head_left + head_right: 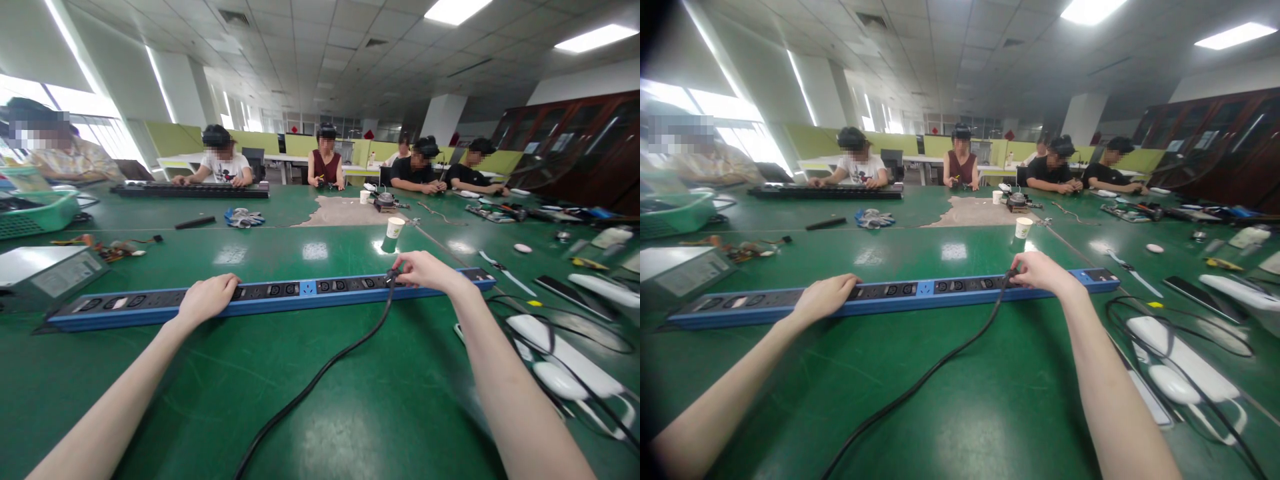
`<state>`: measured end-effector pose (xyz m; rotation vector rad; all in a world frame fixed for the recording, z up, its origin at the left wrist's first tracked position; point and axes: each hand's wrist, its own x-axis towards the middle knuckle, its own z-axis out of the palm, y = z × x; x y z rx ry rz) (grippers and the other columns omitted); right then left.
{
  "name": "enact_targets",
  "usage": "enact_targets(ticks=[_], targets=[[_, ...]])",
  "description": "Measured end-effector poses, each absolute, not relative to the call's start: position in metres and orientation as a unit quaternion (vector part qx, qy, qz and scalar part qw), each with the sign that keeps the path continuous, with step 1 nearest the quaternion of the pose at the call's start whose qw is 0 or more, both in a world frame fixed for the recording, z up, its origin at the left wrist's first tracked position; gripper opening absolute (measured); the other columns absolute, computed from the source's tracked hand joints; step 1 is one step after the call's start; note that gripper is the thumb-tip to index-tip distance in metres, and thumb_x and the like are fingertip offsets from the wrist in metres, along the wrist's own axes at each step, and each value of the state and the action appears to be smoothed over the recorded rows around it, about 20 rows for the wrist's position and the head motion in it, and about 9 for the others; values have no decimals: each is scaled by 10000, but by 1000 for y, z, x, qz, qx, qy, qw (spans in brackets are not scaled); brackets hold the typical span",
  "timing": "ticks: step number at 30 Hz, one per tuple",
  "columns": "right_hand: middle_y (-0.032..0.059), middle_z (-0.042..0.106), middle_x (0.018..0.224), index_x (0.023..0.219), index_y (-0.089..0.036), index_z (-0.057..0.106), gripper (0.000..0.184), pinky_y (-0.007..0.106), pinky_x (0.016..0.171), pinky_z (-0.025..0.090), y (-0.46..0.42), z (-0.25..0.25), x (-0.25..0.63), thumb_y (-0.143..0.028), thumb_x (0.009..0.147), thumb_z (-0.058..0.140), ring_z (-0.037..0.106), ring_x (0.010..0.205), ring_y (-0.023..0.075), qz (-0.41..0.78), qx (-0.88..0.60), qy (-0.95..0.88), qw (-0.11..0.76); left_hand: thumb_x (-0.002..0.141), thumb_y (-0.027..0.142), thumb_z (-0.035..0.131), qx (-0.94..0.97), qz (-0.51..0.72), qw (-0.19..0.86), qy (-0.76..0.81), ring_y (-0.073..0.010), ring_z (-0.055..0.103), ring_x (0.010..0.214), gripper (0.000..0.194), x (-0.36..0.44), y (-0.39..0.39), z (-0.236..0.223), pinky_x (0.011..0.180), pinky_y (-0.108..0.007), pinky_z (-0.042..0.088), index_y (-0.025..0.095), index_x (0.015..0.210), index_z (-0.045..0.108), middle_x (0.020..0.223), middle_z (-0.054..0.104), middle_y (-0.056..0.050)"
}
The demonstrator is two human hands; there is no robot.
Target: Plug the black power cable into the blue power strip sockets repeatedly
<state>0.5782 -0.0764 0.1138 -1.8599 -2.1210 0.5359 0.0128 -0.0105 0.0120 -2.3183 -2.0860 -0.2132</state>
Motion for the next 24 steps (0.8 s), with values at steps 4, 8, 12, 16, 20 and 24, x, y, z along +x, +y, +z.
enact_targets(ticks=[4, 8, 12, 16, 20, 24], targets=[[46, 747, 760, 872, -223, 701, 342, 283, 683, 457, -75, 116, 563, -557, 946, 713, 703, 719, 208, 26, -661, -737, 137, 1071, 420, 289, -744, -56, 8, -665, -287, 744, 1145, 533, 10, -8, 9, 968, -364, 517, 276, 1275, 760, 1327, 782, -85], [76, 742, 832, 876, -228, 675, 358, 293, 696, 398, -73, 114, 545, -557, 1007, 622, 697, 813, 243, -94, -669, -722, 152, 1080, 429, 243, -751, -47, 14, -658, -301, 739, 1158, 564, 7, -6, 5, 960, -382, 513, 278, 1295, 742, 1349, 771, -92], [111, 747, 842, 889, -218, 678, 386, 306, 694, 389, -67, 109, 535, -551, 1034, 546, 707, 833, 265, -130, -713, -663, 189, 1083, 434, 220, -754, -49, 18, -655, -317, 738, 1146, 586, 7, -7, 6, 942, -397, 513, 279, 1291, 745, 1347, 768, -99], [105, 747, 772, 847, -217, 678, 368, 308, 688, 425, -62, 100, 535, -527, 1010, 566, 717, 781, 257, -68, -743, -643, 175, 1078, 436, 241, -750, -51, 15, -659, -310, 740, 1128, 578, 8, -8, 7, 926, -383, 511, 278, 1296, 752, 1335, 774, -99], [53, 699, 624, 817, -223, 664, 325, 302, 691, 464, -60, 90, 534, -471, 1006, 571, 703, 677, 227, 13, -740, -657, 145, 1079, 439, 231, -751, -48, 14, -658, -313, 740, 1128, 589, 9, -8, 9, 926, -387, 513, 277, 1304, 751, 1348, 770, -96], [64, 698, 618, 803, -218, 673, 317, 310, 705, 492, -60, 87, 530, -447, 1002, 581, 716, 687, 234, 15, -742, -657, 131, 1083, 432, 223, -749, -46, 15, -661, -311, 744, 1118, 587, 10, -9, 10, 930, -386, 512, 277, 1302, 745, 1344, 773, -95]])
